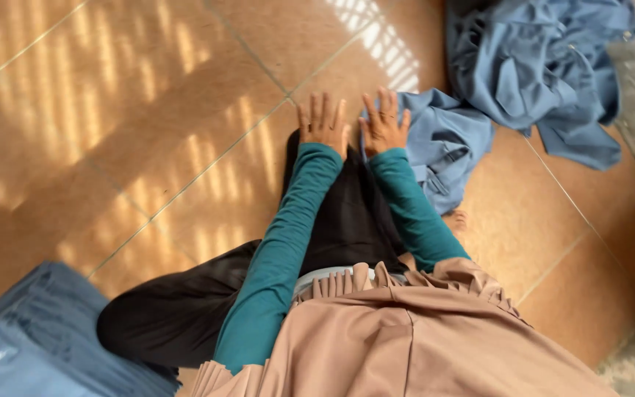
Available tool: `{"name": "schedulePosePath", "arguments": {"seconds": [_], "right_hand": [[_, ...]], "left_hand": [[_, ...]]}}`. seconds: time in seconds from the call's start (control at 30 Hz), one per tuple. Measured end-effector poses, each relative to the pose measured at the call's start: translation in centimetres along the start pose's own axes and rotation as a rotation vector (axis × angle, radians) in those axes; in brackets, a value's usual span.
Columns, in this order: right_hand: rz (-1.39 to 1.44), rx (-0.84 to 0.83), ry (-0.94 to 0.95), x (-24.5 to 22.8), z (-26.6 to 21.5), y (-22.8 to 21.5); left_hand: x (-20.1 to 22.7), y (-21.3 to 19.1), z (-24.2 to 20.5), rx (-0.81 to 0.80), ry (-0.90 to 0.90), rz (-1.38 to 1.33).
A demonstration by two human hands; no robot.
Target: Folding blue trousers and stacking them in a neat pile on the floor.
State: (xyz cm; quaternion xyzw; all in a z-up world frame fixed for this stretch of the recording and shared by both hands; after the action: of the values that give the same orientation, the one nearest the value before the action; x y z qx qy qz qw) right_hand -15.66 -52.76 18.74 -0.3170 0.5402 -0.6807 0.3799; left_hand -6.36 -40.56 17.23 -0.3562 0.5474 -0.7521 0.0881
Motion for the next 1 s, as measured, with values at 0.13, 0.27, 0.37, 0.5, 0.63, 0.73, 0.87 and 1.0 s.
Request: {"name": "schedulePosePath", "arguments": {"seconds": [0.13,0.27,0.37,0.5,0.63,0.73,0.87,1.0], "right_hand": [[-0.247,-0.013,0.207,11.4,-6.9,3.1],[0.196,-0.503,0.632,15.7,-10.2,7.2],[0.506,-0.523,0.737,15.9,-7.8,10.7],[0.876,-0.321,0.563,13.6,1.9,3.9],[1.696,-0.116,0.612,10.7,8.6,-6.1],[1.829,0.076,0.543,9.4,10.6,-13.9],[1.804,-0.043,0.407,8.7,13.6,-16.4],[1.379,-0.071,0.261,10.3,17.3,-13.6]], "left_hand": [[5.8,4.3,-1.0,-0.402,0.038,0.136],[6.6,9.1,-2.4,-0.605,0.011,0.096],[6.7,8.9,-2.7,-0.713,-0.028,0.099],[8.9,-1.4,-0.4,-0.827,-0.174,-0.173],[5.7,1.7,3.0,-0.161,-0.167,-0.559],[3.3,-6.0,6.6,0.136,-0.407,-0.756],[3.5,-12.7,7.5,0.28,-0.355,-1.0],[8.0,-11.2,5.0,0.298,-0.302,-1.236]]}}
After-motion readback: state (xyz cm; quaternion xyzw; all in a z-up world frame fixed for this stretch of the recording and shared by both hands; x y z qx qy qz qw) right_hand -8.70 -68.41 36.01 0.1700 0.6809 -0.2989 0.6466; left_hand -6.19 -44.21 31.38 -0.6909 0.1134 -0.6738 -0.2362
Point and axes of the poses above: each hand's wrist, its own z-axis towards the middle knuckle, its own y-axis out of the palm, x = y × z, the point moved 5 cm from there along z, towards the middle knuckle, and after that the axes turned 10 degrees about -z, right-handed, at the moved point
